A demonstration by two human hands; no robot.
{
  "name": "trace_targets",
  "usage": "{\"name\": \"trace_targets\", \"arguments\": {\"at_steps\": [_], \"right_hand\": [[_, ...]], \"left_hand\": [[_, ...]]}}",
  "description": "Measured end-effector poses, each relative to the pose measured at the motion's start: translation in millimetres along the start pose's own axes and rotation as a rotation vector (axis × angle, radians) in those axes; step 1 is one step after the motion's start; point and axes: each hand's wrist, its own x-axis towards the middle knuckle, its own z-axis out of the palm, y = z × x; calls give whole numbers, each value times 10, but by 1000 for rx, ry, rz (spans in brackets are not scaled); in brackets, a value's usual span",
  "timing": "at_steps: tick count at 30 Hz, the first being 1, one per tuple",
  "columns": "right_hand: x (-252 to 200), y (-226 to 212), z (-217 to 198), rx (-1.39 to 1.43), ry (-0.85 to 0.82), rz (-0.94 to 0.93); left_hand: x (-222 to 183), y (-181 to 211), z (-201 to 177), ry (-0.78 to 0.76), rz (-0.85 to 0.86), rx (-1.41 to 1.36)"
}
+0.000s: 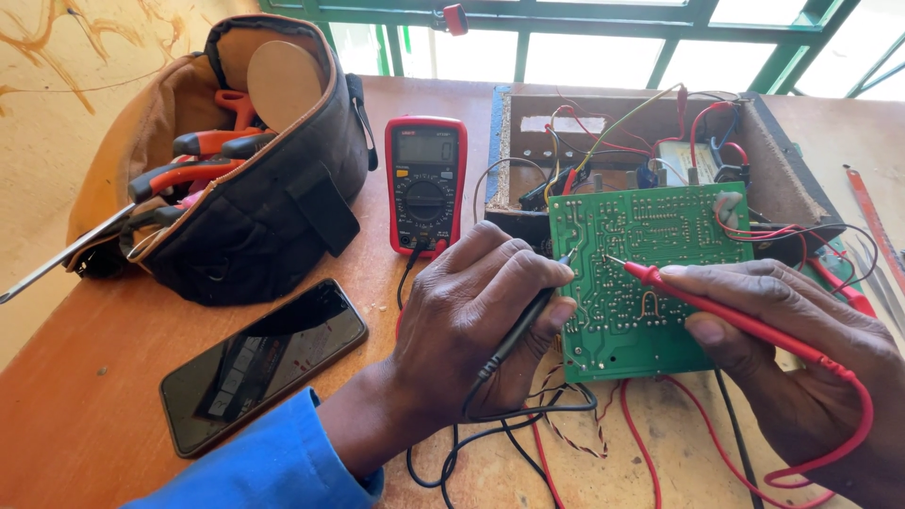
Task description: The person tests a circuit board with multimeter probes, uses a soldering iron and tweezers to work on components, and turns over a second circuit board to check the underside.
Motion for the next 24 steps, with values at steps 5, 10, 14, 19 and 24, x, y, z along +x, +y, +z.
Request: {"name": "trace_targets", "arguments": {"at_steps": [5, 10, 14, 19, 24], "right_hand": [[27, -49, -17, -4, -16, 22], [30, -44, -21, -9, -15, 1], [10, -8, -9, -3, -17, -5], [-6, 11, -5, 13, -5, -20], [-38, -1, -11, -13, -3, 15]], "left_hand": [[-3, -5, 1, -2, 6, 3], [-1, -2, 1, -1, 5, 6], [4, 4, 0, 0, 2, 5], [-1, 8, 8, -5, -17, 2], [6, 13, 14, 10, -3, 15]]}}
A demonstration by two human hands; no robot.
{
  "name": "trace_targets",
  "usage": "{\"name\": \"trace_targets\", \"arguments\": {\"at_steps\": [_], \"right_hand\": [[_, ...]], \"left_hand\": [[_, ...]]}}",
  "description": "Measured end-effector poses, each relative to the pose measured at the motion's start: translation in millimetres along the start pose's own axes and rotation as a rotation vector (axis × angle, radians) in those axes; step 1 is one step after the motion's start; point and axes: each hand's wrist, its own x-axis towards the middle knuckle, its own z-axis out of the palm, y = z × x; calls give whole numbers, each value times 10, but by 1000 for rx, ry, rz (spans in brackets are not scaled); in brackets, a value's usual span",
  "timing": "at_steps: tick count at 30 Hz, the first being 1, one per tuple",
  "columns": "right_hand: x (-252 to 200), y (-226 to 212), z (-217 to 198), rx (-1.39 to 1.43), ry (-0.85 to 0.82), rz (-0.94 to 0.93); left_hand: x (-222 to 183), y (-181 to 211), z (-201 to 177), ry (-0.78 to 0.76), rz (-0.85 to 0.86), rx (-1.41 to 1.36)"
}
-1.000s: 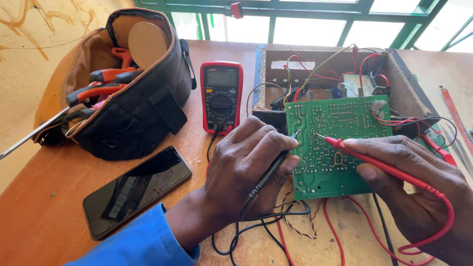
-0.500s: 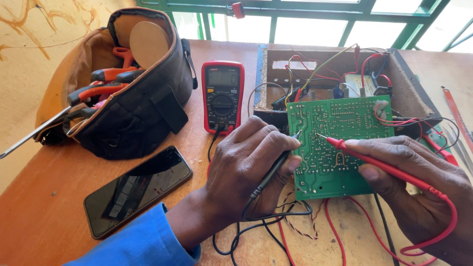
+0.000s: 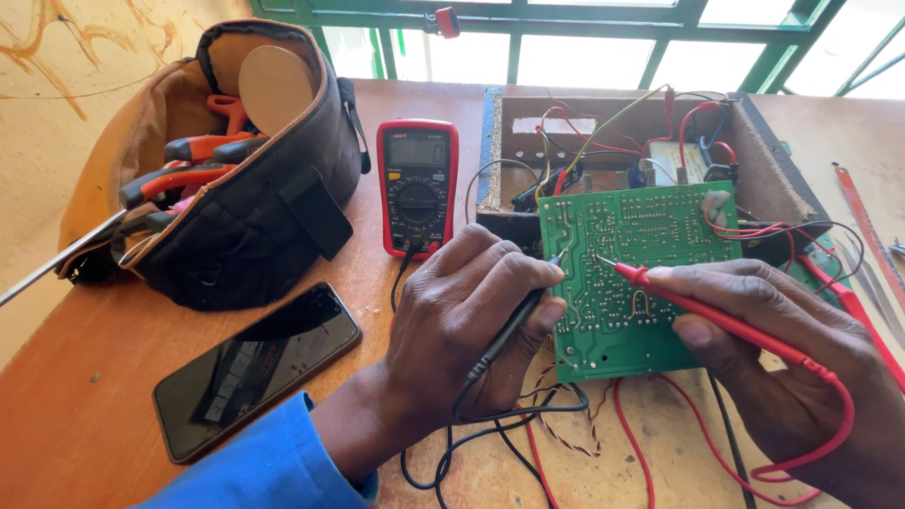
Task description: The person tests a circuit board with multimeter probes, uses a soldering iron and tweezers to work on components, and turns over a second circuit board to check the underside.
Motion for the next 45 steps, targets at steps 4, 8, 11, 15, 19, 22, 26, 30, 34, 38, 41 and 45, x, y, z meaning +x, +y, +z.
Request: {"name": "trace_targets", "arguments": {"at_steps": [4, 8, 11, 15, 19, 22, 26, 30, 34, 38, 41, 45], "right_hand": [[-23, 13, -33, -39, 50, -37], [-20, 71, -183, -58, 115, -221], [0, 63, -326, -105, 56, -288], [-29, 158, -456, -243, -6, -340], [-97, 302, -636, -336, -35, -272], [-238, 463, -780, -349, -109, -96], [-464, 523, -1041, -345, -226, 151], [-703, 510, -1246, -260, -284, 256], [-1037, 384, -1511, -207, -199, 316], [-1359, 193, -1744, -122, -94, 623], [-1620, 119, -1805, -69, -10, 689], [-1937, -54, -1767, -3, 109, 798]], "left_hand": [[45, 91, -28, 45, 51, -41], [92, 275, -3, -6, 139, -32], [85, 389, 107, -59, 212, 4], [126, 499, 278, -146, 335, 145], [284, 740, 438, -216, 408, 166], [348, 915, 626, -247, 397, 93], [307, 1057, 907, -386, 350, 32], [283, 1199, 1169, -479, 289, -3], [244, 1307, 1336, -572, 258, 54], [217, 1425, 1356, -592, 218, 84], [170, 1546, 1353, -606, 211, 84], [135, 1809, 1224, -569, 156, -32]]}}
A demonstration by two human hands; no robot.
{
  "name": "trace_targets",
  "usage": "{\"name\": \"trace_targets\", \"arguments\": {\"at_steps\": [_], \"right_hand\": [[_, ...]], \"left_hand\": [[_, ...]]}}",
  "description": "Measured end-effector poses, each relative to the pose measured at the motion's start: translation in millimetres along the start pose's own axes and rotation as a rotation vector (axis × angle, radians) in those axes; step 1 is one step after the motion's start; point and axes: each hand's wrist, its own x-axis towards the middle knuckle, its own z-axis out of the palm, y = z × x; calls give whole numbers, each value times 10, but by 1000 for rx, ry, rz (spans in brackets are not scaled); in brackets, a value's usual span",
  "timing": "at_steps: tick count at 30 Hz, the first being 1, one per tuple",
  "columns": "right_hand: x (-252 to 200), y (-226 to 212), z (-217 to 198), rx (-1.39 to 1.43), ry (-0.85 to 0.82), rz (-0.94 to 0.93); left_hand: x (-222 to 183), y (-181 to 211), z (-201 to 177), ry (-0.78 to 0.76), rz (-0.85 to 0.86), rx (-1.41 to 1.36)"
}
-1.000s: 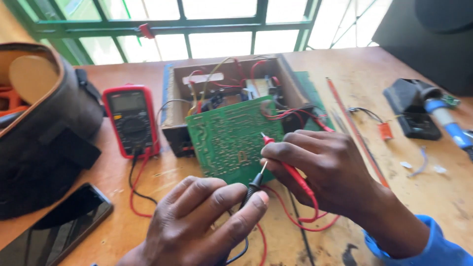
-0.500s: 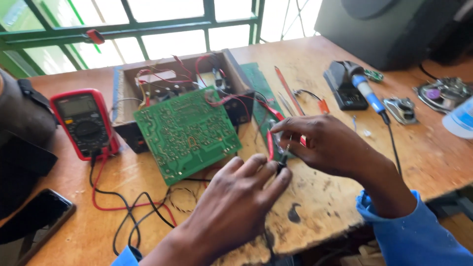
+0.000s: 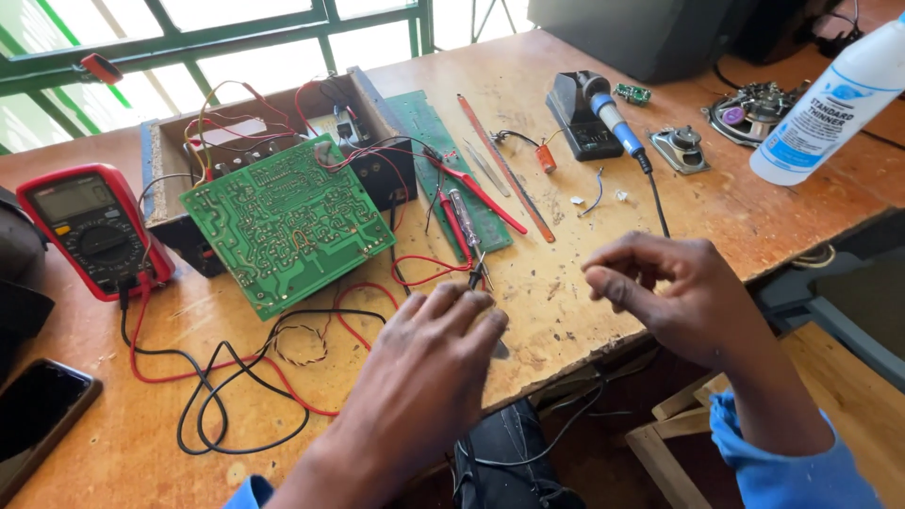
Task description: The person tests a circuit board with multimeter probes, uses a soldering iron and tweezers to work on components, and turns over a second circuit board to check the underside.
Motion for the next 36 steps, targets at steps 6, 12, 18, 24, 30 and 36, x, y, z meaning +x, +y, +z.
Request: {"name": "trace_targets", "arguments": {"at_steps": [6, 12, 18, 24, 30, 36], "right_hand": [[-716, 367, 270, -173, 88, 265], [-842, 1130, 878, -674, -14, 484], [-983, 1357, 949, -455, 113, 496], [-962, 1022, 846, -448, 110, 634], [-1066, 1044, 1084, -419, 294, 667], [-1003, 1269, 800, -282, 187, 603]], "left_hand": [[-228, 525, 305, 88, 82, -274], [-429, 764, 1336, -23, 53, -209], [-444, 813, 1652, -155, -1, -221], [-393, 849, 1588, 24, -1, -142], [-444, 820, 1736, -210, -97, -302], [-300, 784, 1549, -302, -207, -435]]}}
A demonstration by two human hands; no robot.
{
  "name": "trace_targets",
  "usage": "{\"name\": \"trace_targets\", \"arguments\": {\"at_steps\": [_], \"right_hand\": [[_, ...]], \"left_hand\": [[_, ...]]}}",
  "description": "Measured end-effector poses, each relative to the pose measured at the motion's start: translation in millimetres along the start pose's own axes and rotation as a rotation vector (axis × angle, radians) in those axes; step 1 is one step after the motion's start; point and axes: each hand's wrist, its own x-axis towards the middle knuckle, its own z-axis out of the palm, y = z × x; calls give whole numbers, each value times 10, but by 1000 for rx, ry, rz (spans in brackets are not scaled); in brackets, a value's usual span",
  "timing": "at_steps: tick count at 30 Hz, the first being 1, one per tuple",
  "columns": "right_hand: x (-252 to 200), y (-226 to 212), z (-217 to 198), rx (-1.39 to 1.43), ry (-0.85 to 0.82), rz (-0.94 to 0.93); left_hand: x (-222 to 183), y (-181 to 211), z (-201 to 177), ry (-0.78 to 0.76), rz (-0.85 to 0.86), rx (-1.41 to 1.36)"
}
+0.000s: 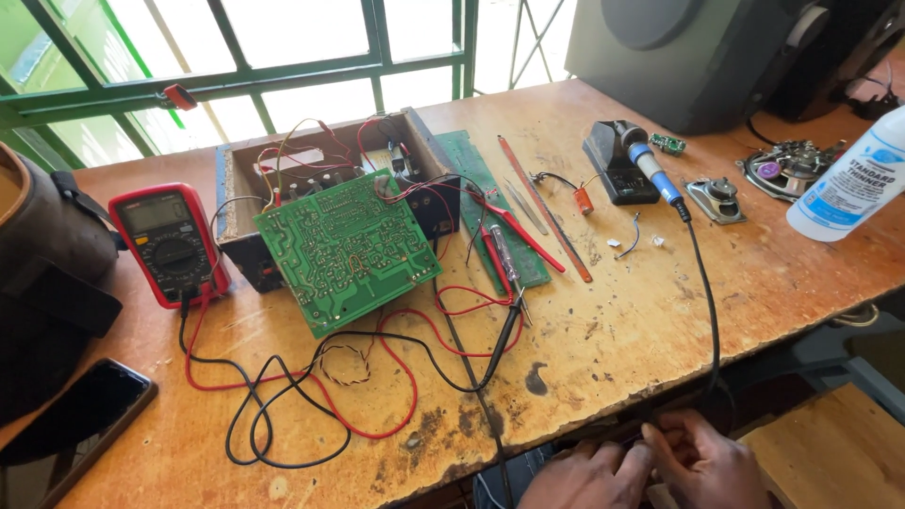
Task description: The person tests a circuit board with multimeter probes, uses a soldering iron and tweezers to work on components, and turns over a second circuit board to check the underside.
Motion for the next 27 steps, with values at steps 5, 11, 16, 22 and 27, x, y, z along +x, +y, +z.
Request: {"name": "trace_targets", "arguments": {"at_steps": [5, 11, 16, 22, 27], "right_hand": [[15, 485, 339, -187, -109, 35], [212, 1073, 43, 757, -329, 473], [-229, -428, -608, 760, 34, 52], [126, -1650, -742, 1099, -78, -395], [1007, -1790, -621, 1226, -284, -123]], "left_hand": [[69, 4, -14, -146, -42, -65], [32, 215, -307, 48, 92, -98], [175, 435, -1025, 246, 349, -157], [454, 343, -1773, 444, 284, -244], [865, -130, -1915, 466, 138, -24]]}}
